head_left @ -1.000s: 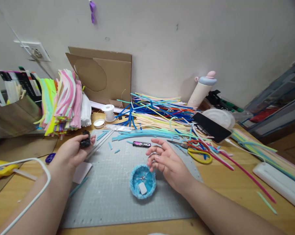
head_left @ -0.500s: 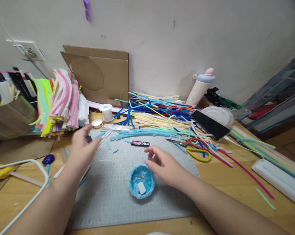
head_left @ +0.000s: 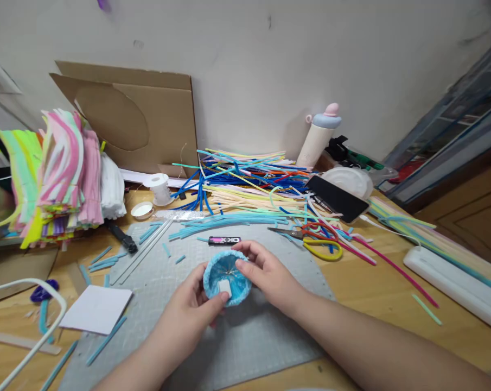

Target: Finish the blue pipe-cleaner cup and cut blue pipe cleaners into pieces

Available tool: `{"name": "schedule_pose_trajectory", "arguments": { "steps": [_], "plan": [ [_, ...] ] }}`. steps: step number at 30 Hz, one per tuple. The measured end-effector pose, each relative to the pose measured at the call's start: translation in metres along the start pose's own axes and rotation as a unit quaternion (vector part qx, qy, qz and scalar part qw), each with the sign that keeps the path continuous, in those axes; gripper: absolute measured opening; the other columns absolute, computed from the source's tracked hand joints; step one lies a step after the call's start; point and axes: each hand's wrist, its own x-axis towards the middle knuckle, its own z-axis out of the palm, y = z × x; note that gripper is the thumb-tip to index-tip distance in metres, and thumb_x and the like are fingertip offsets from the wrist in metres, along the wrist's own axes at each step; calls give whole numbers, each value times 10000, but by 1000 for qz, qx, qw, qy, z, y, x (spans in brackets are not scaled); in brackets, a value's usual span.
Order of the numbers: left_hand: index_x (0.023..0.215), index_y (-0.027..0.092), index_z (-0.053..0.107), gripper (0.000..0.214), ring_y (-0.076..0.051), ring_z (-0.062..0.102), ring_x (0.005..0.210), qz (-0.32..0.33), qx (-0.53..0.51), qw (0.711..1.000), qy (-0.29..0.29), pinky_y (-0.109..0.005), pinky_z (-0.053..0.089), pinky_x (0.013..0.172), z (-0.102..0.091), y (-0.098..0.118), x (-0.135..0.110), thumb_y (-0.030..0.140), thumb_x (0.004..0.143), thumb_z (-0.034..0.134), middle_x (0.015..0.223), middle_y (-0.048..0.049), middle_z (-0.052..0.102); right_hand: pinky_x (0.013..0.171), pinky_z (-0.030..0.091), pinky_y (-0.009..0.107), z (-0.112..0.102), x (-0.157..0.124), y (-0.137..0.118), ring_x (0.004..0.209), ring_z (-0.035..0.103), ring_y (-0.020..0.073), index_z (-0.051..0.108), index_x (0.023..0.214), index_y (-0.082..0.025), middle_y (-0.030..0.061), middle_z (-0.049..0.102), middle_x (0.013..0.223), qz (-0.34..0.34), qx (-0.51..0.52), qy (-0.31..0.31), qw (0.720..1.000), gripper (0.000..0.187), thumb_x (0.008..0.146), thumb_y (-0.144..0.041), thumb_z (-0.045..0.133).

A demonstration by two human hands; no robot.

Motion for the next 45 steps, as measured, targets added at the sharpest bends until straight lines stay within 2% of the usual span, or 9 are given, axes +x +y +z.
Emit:
{"name": "schedule_pose_trajectory", "arguments": {
  "steps": [8,16,21,27,34,36,39,42,45],
  "plan": [
    [970,173,568,384,-172,566,831,51,-43,988,136,-245,460,721,-5,15,0,380,669,687,892,-27,632,742,504,326,19,-16,-2,833,594,144,458,994,-222,11,536,1000,72,178,-53,980,399,720,-369,708],
    [1028,180,604,380,-201,576,932,80,22,992,99,-283,456,801,-13,-1,5,363,705,683,1014,-51,653,755,503,300,23,-23,2,833,604,134,494,1058,-199,19,597,986,126,181,-69,973,357,790,-384,639],
    [832,155,627,316,-163,562,702,58,47,993,95,-260,458,642,-15,-4,9,453,730,645,764,-29,639,790,486,290,22,-22,1,859,584,124,502,1063,-209,-2,592,984,119,188,-48,974,337,795,-355,646],
    [782,165,624,301,-157,534,663,86,112,987,81,-258,427,603,-20,1,5,465,762,606,705,-14,600,719,465,221,23,-24,2,784,558,90,529,1054,-216,-22,582,897,125,187,-61,972,335,785,-358,667],
    [932,214,622,218,-202,544,907,188,156,967,77,-305,405,783,-16,3,0,372,781,618,952,-38,627,777,503,410,19,-24,-1,910,586,184,506,1152,-232,66,570,1101,160,323,-147,921,355,900,-471,435],
    [1103,243,566,391,-215,512,1022,210,117,967,88,-316,386,846,-16,1,0,378,748,657,1106,-46,591,808,489,417,11,-21,-5,984,567,201,471,1204,-268,73,533,1187,103,270,-139,947,362,906,-466,416],
    [1160,238,525,421,-218,497,1053,193,14,970,148,-331,382,856,-18,-1,2,449,799,570,1145,-61,567,960,386,443,-3,-14,-10,1182,451,241,444,1254,-312,70,444,1310,-94,-3,-132,987,452,831,-402,576],
    [1054,216,571,336,-215,510,1013,149,-64,959,231,-326,391,795,-22,0,6,458,829,509,1073,-55,583,1063,226,489,-13,-10,-11,1309,285,289,452,1300,-304,95,336,1412,-220,-324,-195,899,619,734,-366,697],
    [1029,206,582,338,-223,507,1011,118,-89,951,270,-321,390,752,-24,2,10,449,798,543,1037,-49,586,1066,196,527,-15,-7,-8,1314,271,311,350,1384,-276,130,322,1427,-238,-424,-214,847,763,725,-481,676]
  ]
}}
